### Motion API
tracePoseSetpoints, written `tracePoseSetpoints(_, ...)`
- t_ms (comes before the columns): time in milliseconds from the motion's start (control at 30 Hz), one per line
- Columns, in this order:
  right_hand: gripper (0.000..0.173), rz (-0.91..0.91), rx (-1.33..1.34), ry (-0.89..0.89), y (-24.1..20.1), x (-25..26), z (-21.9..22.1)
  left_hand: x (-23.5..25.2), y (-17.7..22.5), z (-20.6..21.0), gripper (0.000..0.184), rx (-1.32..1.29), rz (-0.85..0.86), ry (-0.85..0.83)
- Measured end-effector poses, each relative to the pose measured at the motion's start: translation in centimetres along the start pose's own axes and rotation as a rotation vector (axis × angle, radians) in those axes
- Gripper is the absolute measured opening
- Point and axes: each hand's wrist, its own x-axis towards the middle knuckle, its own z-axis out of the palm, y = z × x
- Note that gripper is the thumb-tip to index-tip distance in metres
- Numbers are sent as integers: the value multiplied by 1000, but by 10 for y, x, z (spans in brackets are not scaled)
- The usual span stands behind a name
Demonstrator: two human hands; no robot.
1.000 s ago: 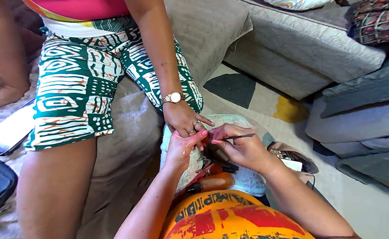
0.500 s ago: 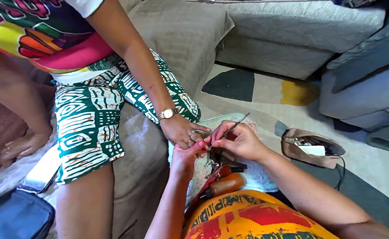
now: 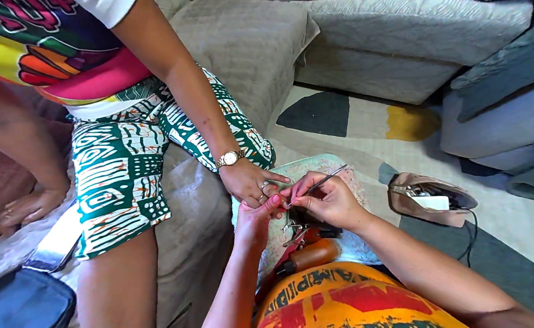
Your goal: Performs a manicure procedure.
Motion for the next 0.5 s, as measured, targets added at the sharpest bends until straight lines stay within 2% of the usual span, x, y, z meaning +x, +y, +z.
tracePoseSetpoints(100,8,-10,-18,35,3,4,2,1,-1,0,22,-8,7,-21)
tracePoseSetpoints(267,7,-78,-151,-66,-6,3,-2,1,0,3,17,14,17,7)
tracePoseSetpoints(500,7,-141,-270,-87,-7,6,-2,2,0,2,14,17,27,0)
